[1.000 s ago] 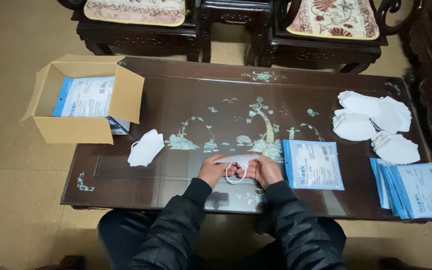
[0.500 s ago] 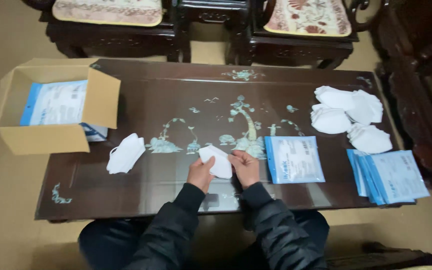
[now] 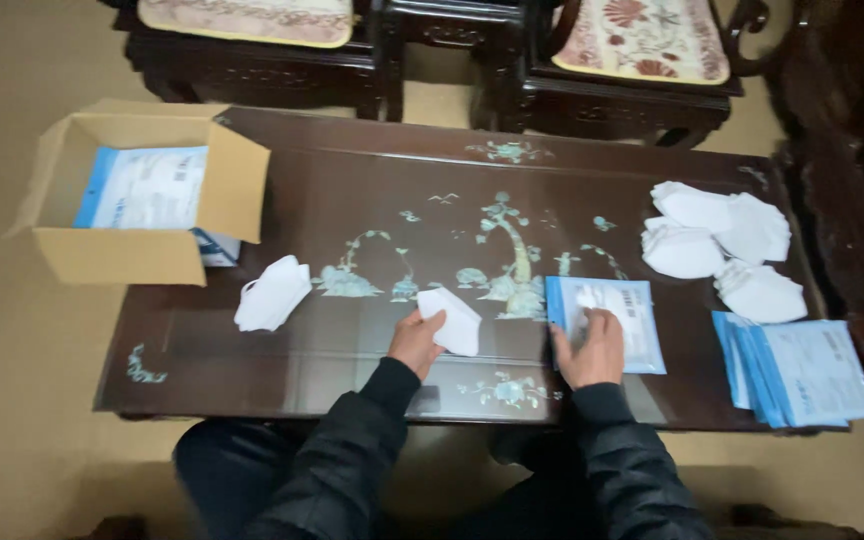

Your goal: Packaging individual face masks into blue envelopes at a table

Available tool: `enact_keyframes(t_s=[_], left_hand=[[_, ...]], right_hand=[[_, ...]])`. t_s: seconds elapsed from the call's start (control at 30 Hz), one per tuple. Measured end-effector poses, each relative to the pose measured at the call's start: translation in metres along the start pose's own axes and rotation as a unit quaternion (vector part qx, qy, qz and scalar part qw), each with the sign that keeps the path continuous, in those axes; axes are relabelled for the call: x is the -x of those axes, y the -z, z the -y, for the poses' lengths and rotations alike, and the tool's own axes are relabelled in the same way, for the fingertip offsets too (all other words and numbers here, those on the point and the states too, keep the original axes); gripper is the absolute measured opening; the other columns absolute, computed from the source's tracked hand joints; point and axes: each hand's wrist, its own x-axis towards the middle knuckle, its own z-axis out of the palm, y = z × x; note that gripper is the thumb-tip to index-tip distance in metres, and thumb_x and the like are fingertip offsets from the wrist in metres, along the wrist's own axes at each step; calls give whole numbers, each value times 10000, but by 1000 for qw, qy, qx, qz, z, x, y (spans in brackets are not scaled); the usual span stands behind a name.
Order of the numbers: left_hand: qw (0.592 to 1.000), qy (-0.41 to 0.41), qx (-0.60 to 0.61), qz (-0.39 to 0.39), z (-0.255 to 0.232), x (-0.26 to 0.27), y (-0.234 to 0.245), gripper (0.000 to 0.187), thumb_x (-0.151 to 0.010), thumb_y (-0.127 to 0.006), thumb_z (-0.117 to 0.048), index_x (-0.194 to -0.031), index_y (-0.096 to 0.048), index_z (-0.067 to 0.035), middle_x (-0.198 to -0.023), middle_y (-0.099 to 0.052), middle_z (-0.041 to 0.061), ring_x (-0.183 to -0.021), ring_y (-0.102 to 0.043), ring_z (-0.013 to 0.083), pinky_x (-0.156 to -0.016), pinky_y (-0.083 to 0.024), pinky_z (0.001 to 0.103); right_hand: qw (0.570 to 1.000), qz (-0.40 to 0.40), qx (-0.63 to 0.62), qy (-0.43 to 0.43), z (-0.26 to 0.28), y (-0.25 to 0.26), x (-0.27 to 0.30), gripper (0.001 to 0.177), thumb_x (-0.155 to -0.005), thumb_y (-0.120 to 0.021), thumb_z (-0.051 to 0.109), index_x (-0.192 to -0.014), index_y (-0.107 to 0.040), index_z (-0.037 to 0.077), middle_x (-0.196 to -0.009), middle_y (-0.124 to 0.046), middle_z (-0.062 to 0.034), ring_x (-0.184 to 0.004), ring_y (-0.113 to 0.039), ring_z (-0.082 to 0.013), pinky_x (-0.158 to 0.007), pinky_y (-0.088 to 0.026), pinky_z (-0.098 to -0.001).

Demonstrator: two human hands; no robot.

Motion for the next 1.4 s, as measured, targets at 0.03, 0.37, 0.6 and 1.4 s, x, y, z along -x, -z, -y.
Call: enact_keyframes(t_s=[0.03,0.37,0.6,1.4], left_hand=[[1000,-3,1,-7,-2,3,2,510,-956,-779,-169,-1395,-586,5,-1263,-631,188,-1146,-647,302,-936,-576,532],[996,10,-80,49,2,14,-3,504,-969,-773,-252,-1375,-613,-1,-1239,-656,153,-1122,-648,247,-905,-597,481],[945,-48,-321,39,59,-49,18,311,-859,-846,-408,-1036,-801,-156,-819,-774,24,-735,-761,155,-602,-647,303],[985,-35,-156,66,6,27,-31,514,-980,-765,-355,-1319,-600,-5,-1217,-660,145,-1160,-570,239,-1013,-485,520]], right_hand=[[1000,3,-6,3,-1,-4,3,627,-746,-870,443,-1178,-672,33,-1166,-628,-176,-1100,-658,-419,-943,-547,-486],[998,-6,66,-9,12,-28,25,211,-995,-675,377,-941,-699,174,-1180,-710,20,-1079,-721,-214,-837,-607,-365],[982,110,-122,-94,97,-27,38,228,-1062,-477,350,-1055,-586,150,-1181,-743,-87,-881,-738,-386,-686,-614,-478],[974,157,-103,126,104,-17,3,669,-1070,-458,357,-1584,-301,-42,-1633,-312,-270,-1532,-251,-416,-1265,-143,-519]])
